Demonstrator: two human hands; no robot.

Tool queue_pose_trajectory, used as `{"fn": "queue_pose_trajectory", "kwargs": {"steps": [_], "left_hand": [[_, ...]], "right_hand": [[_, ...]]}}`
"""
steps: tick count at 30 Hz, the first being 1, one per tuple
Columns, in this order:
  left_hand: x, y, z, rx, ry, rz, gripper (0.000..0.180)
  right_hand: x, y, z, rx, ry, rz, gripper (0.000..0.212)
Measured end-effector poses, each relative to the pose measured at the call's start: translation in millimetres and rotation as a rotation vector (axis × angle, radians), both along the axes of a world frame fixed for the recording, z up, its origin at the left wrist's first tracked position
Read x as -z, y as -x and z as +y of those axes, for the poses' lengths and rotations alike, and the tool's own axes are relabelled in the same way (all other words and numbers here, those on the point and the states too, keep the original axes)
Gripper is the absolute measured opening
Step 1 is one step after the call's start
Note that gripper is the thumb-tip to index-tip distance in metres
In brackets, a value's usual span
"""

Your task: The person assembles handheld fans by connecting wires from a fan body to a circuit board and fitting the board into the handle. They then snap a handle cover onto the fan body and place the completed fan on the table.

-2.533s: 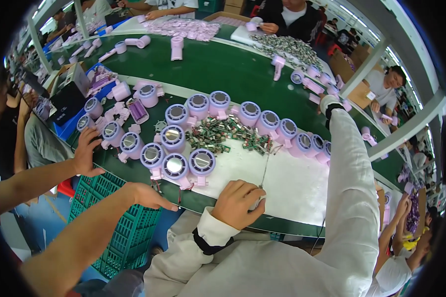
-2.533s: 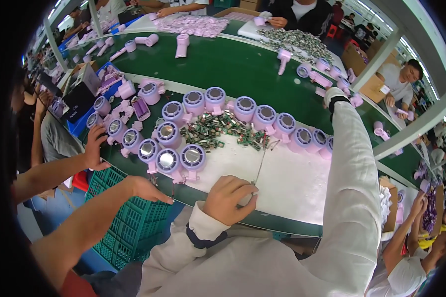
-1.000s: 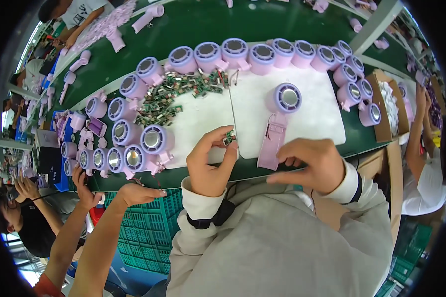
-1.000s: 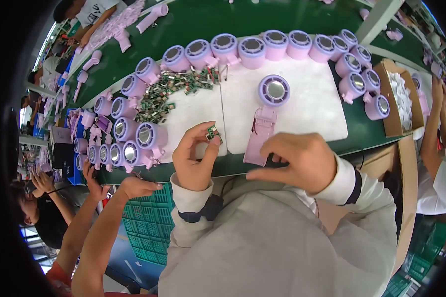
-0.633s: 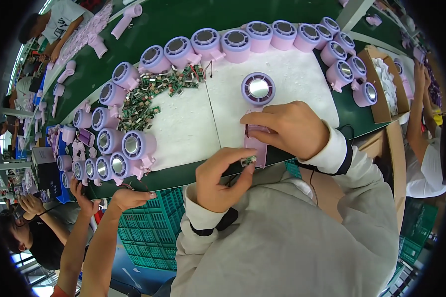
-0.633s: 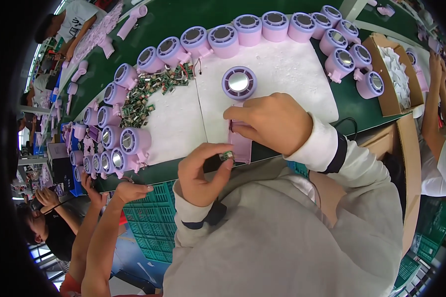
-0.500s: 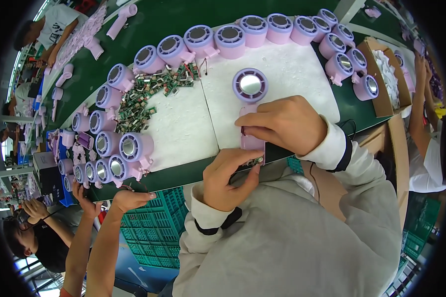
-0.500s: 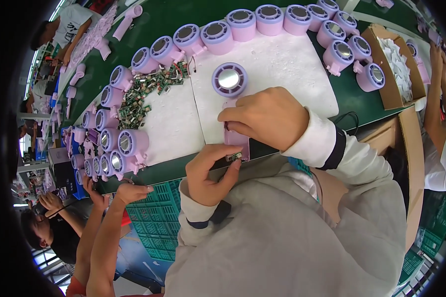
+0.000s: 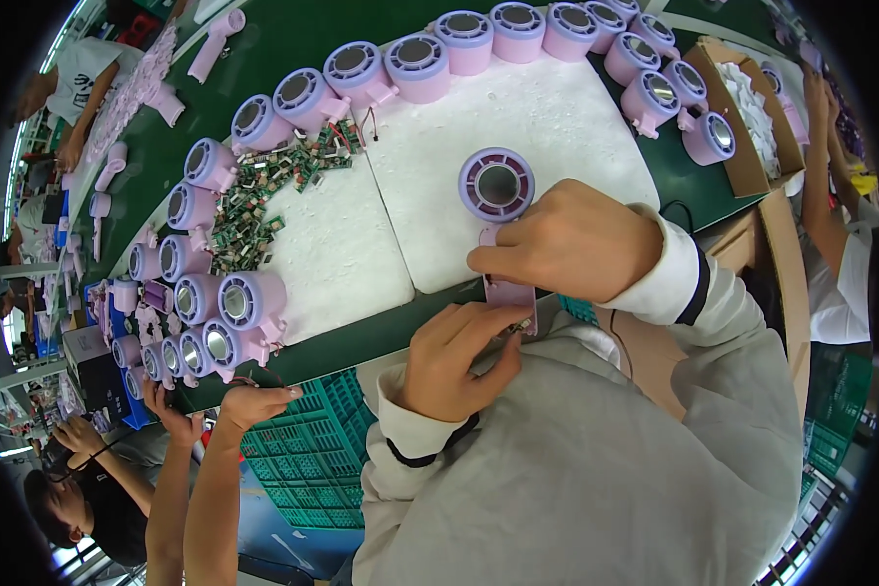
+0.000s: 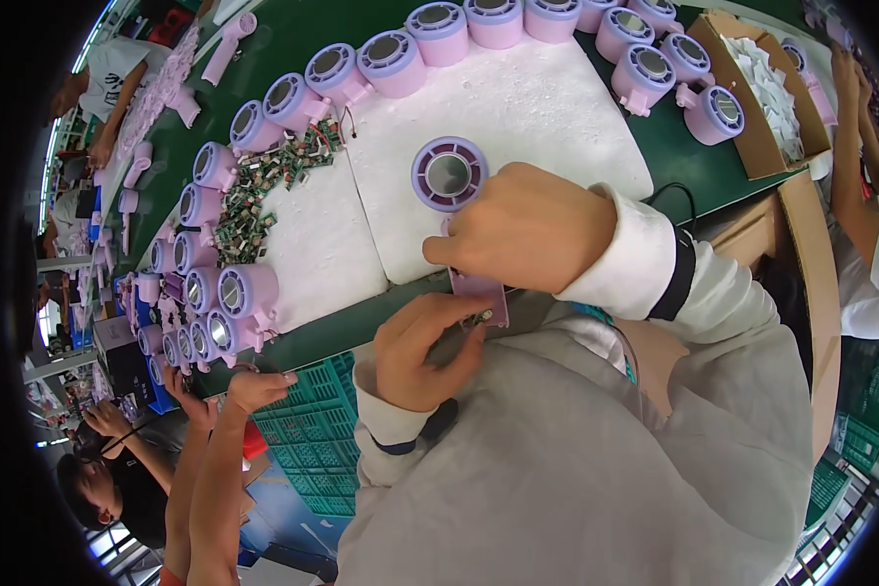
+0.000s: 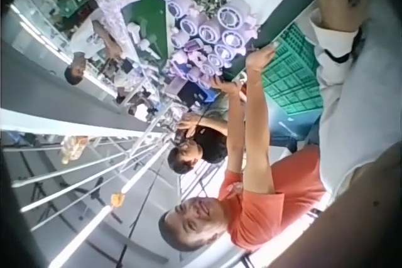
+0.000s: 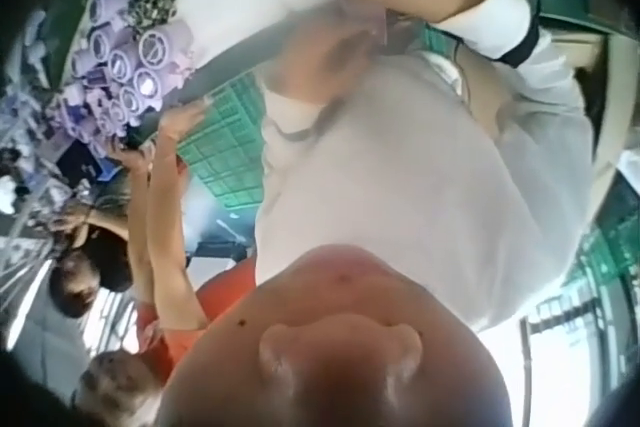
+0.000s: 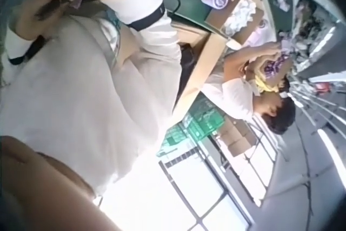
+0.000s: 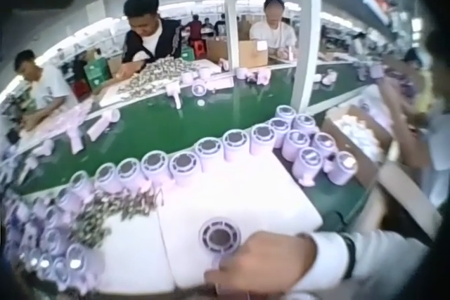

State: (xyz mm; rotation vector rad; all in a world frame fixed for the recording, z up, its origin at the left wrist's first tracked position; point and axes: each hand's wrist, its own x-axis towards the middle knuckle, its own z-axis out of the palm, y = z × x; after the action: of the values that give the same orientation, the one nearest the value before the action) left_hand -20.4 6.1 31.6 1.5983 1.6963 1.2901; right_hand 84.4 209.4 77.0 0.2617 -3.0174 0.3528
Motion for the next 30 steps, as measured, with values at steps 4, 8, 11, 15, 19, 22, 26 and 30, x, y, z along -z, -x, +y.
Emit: {"fn": "queue_pose_trajectory", "kwargs": {"steps": [4, 8, 11, 15, 19, 22, 26, 30], "left_hand": [[1.7, 5.9, -2.1, -0.082, -0.041, -0.037, 0.041], [-0.9, 3.8, -1.9, -0.102, -0.047, -0.087, 0.04], [-2.5, 4.0, -1.9, -0.098, -0.049, -0.081, 0.039], [-1.5, 3.2, -1.8, -0.085, -0.057, -0.065, 0.041], [1.2, 0.2, -0.4, -0.083, -0.086, -0.012, 0.042], [3.5, -2.6, 2.2, -0.076, -0.126, 0.037, 0.042], [6.2, -7.8, 5.6, -0.059, -0.179, 0.12, 0.042], [9.1, -12.5, 5.9, -0.072, -0.19, 0.186, 0.041]], "right_hand": [[7.8, 2.7, 7.6, -0.059, 0.006, 0.121, 0.026], [17.2, 4.6, 8.4, -0.041, 0.094, 0.21, 0.029], [14.6, 4.9, 5.8, -0.024, 0.141, 0.214, 0.031], [6.5, 4.5, 5.0, -0.038, 0.18, 0.155, 0.034], [2.0, 3.7, 7.3, -0.055, 0.202, 0.095, 0.035], [2.1, 2.9, 5.4, -0.033, 0.219, 0.109, 0.033], [6.7, 3.8, -3.8, 0.029, 0.126, 0.019, 0.028], [9.1, 6.3, -1.6, 0.015, 0.151, 0.054, 0.022]]}}
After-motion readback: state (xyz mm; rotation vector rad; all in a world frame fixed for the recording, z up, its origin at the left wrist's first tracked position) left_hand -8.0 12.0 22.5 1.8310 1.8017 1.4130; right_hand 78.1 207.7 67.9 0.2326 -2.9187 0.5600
